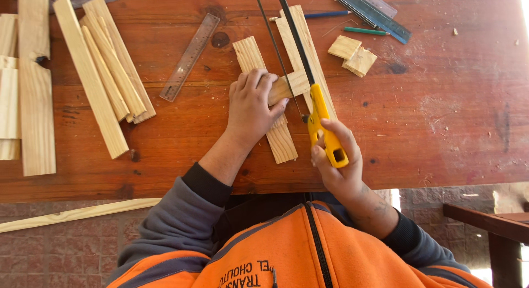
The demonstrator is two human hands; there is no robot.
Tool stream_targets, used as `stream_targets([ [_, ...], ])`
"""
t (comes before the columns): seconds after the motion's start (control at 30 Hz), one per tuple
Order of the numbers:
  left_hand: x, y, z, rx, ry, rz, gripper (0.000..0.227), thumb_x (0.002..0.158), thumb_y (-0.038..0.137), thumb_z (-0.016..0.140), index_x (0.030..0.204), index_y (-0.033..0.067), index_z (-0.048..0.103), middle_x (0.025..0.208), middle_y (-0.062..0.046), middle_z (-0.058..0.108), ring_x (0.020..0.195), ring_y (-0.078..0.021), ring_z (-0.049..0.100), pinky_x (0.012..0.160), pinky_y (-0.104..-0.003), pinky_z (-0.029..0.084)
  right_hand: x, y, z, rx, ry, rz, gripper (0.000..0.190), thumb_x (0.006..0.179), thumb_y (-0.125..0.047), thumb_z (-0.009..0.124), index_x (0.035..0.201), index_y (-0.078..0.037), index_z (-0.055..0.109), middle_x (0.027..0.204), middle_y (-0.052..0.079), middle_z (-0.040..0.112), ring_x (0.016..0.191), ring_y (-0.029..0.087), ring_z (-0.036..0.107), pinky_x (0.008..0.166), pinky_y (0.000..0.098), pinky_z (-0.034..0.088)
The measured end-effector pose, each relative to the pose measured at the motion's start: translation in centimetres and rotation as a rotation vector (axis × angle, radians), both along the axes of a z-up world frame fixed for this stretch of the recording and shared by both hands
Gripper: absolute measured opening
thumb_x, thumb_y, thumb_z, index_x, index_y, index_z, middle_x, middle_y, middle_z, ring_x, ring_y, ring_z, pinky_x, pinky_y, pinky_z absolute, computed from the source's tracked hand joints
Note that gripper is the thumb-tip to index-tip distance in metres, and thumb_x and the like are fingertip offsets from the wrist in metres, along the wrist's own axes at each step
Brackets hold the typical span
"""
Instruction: The person arranges several thin wooden strips on a workbench and uses a yellow-handled hand saw to cut them into shorter pieces. The person holds the wood steady with one hand while sawing with the other, producing small cut-off sections that accumulate on the table.
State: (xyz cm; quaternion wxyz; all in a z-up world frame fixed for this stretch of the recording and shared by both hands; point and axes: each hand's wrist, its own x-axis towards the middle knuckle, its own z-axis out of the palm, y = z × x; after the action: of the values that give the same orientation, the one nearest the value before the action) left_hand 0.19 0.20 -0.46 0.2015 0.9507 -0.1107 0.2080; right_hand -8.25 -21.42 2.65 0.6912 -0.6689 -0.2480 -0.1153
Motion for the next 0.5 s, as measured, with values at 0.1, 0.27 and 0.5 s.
stream_targets([
  [0.1,0.2,0.2,-0.5,-0.013,0.024,-0.001,0.049,0.079,0.05,0.073,0.117,0.021,0.064,0.118,0.001,0.056,0.11,-0.0238,0.057,0.088,-0.04,0.048,-0.7,-0.2,-0.1,-0.066,0.007,-0.033,0.047,0.089,0.01,0.062,0.135,0.01,0.052,0.067,0.011,0.063,0.052,0.014,0.063,0.051,0.0287,0.051],
  [0.27,0.2,0.0,-0.2,0.001,0.045,-0.023,0.051,0.081,0.051,0.07,0.121,0.0199,0.065,0.12,-0.003,0.06,0.111,-0.0257,0.059,0.091,-0.042,0.047,1.6,1.2,0.2,-0.043,-0.027,-0.09,0.047,0.09,0.009,0.062,0.137,0.01,0.053,0.07,0.008,0.063,0.055,0.012,0.063,0.052,0.0292,0.052],
  [0.5,0.1,0.0,-0.3,-0.072,0.085,-0.007,0.05,0.08,0.048,0.071,0.119,0.0197,0.063,0.118,-0.001,0.056,0.11,-0.0258,0.055,0.091,-0.041,0.043,-0.2,-0.4,0.0,-0.141,-0.029,-0.071,0.045,0.087,0.007,0.063,0.132,0.005,0.06,0.066,0.01,0.064,0.049,0.016,0.06,0.049,0.0319,0.049],
])
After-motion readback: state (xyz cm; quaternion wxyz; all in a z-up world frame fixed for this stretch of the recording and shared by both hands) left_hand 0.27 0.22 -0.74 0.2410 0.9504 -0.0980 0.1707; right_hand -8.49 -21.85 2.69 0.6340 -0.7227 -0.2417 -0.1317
